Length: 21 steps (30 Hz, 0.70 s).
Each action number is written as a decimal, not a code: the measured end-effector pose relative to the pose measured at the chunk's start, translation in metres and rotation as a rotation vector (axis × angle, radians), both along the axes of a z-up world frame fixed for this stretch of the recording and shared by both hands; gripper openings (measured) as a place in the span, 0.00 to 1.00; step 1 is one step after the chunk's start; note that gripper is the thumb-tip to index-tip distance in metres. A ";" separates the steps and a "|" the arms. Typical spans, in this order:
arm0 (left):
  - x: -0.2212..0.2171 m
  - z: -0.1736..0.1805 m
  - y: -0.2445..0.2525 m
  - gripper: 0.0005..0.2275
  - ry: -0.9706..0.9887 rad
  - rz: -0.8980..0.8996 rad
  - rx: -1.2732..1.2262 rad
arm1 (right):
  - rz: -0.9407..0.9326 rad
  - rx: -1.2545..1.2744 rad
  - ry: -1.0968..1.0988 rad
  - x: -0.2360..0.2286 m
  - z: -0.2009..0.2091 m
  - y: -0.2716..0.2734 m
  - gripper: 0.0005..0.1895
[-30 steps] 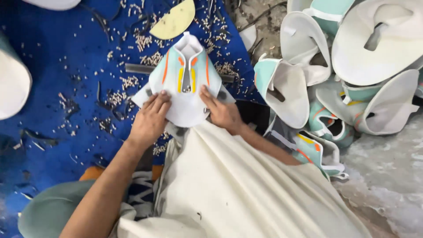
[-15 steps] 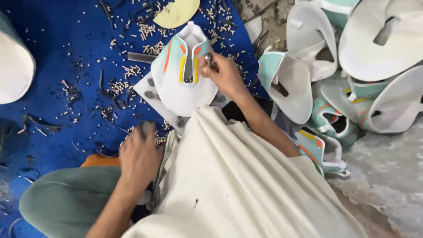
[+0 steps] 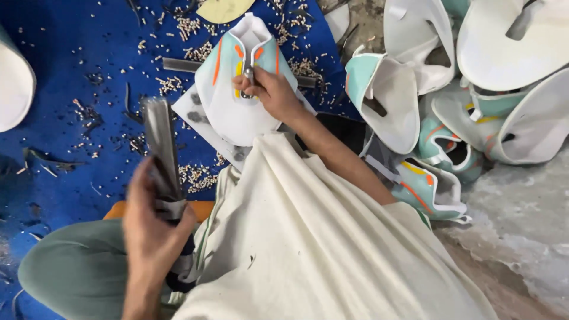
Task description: Assembling shoe upper components by hammering studs or eyelets into the material.
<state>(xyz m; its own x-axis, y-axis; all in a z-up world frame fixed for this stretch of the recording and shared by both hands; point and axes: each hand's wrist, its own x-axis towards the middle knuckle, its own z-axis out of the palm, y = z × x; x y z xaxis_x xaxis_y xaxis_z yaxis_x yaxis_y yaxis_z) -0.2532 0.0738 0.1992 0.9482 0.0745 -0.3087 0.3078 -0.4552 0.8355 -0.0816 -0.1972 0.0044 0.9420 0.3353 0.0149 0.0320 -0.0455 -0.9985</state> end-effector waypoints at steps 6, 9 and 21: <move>0.017 0.056 -0.028 0.33 -0.452 0.095 -0.172 | 0.041 -0.166 -0.231 -0.010 0.014 0.001 0.11; 0.033 -0.028 -0.036 0.23 -0.093 0.031 -0.382 | 0.060 -0.136 -0.247 -0.007 0.002 -0.002 0.14; 0.038 0.023 -0.028 0.18 -0.310 0.084 -0.097 | -0.141 0.364 0.286 0.034 -0.030 -0.009 0.07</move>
